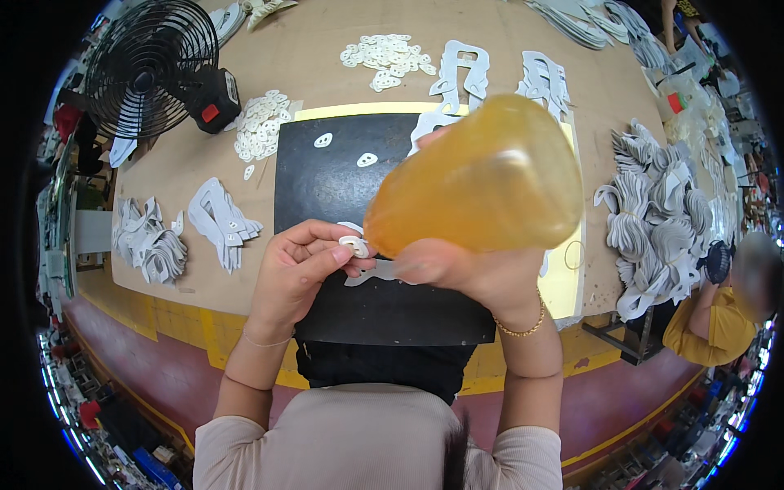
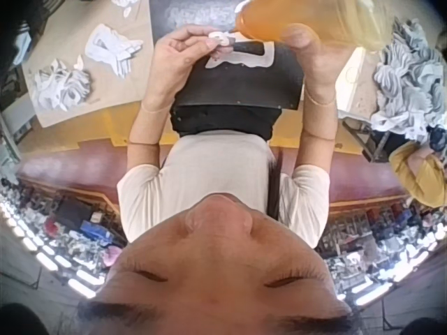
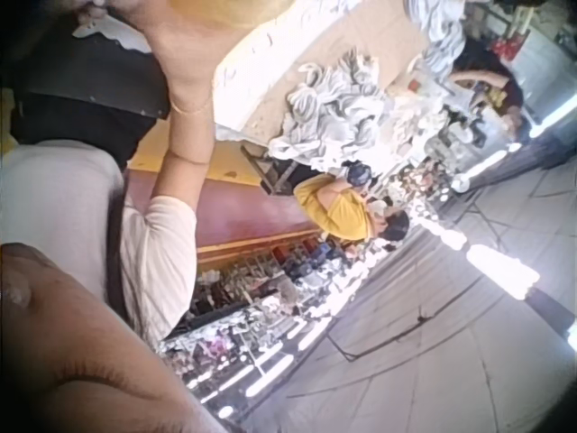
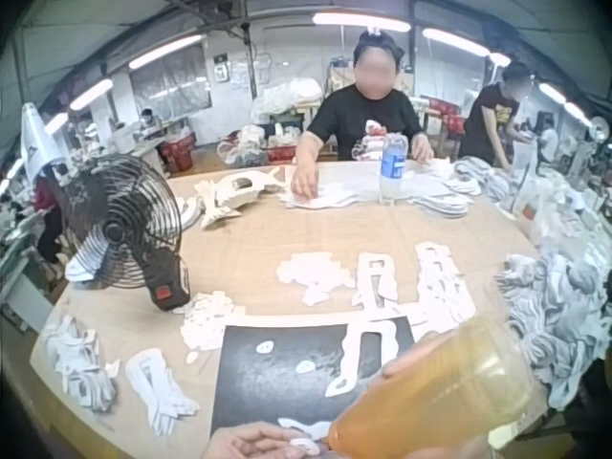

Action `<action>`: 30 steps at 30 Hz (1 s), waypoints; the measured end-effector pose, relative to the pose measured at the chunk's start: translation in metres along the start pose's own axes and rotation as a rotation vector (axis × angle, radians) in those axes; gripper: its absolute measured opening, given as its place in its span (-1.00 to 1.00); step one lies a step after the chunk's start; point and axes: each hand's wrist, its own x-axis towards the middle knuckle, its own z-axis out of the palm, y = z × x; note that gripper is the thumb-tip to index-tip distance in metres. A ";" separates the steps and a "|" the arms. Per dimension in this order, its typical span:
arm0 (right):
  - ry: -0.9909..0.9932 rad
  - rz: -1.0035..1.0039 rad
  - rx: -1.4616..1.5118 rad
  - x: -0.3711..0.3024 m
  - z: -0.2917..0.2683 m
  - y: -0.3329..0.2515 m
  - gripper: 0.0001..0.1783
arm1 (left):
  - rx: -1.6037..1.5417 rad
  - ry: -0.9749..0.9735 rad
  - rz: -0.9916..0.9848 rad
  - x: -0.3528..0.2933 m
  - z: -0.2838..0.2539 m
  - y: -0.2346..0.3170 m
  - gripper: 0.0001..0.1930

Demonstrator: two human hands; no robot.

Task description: The person assembles small white plastic components on a black work surface. They apply glue from a yellow squeeze bottle to the parts, then press them together to form larger pieces. The process is repeated for several units, with finished assemblies set aside on the table.

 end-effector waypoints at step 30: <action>-0.286 -0.154 -0.026 0.011 -0.002 0.007 -0.20 | 0.050 -0.063 0.023 0.000 -0.004 0.001 -0.77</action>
